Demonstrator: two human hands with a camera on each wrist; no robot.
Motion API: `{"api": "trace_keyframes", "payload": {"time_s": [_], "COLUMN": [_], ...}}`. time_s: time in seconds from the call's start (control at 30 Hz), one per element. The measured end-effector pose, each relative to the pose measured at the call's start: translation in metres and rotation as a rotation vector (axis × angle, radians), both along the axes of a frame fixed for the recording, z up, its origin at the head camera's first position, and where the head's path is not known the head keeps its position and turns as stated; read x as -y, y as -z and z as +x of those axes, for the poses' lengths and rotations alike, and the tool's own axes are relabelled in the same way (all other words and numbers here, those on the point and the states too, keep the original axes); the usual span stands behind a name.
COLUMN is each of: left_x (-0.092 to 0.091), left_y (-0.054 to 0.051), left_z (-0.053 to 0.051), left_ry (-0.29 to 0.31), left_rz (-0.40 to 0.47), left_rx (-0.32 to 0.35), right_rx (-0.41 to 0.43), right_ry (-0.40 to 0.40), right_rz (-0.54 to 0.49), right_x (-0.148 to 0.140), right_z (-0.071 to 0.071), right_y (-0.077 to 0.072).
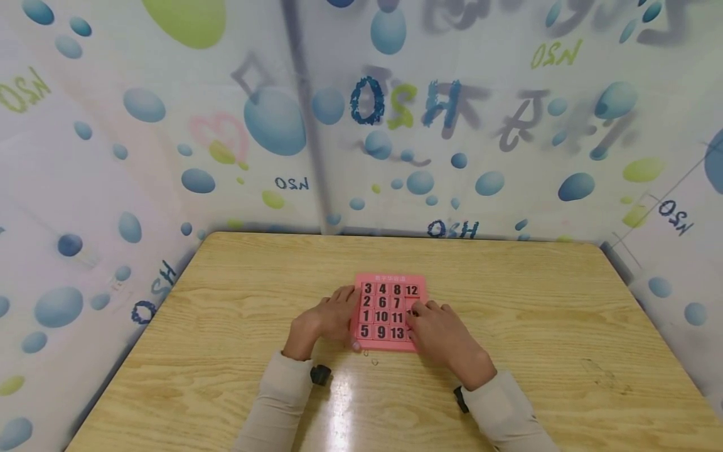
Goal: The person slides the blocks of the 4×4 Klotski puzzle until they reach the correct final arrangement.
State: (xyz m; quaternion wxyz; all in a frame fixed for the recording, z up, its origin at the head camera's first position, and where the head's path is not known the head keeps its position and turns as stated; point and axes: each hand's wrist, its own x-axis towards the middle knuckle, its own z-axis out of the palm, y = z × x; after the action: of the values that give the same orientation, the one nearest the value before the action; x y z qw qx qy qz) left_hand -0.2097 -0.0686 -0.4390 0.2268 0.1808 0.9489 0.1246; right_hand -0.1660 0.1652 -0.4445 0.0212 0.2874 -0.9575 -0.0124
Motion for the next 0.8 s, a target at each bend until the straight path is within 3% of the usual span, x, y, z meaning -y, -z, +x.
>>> {"api": "trace_keyframes", "payload": {"time_s": [0.5,0.8], "left_x": [0.0004,-0.0001], "left_y": [-0.0001,0.0], "left_z": [-0.0006,-0.0009], "left_ry": [0.007,0.002], "left_rz": [-0.005,0.0], "left_rx": [-0.004,0.014], "right_rx": [-0.012,0.048], "right_ry": [-0.035,0.036], "right_rz": [-0.016,-0.079], "right_x": [-0.0013,-0.0018], "right_z": [0.0019,-0.0062], "right_y": [-0.0018,-0.0013]}}
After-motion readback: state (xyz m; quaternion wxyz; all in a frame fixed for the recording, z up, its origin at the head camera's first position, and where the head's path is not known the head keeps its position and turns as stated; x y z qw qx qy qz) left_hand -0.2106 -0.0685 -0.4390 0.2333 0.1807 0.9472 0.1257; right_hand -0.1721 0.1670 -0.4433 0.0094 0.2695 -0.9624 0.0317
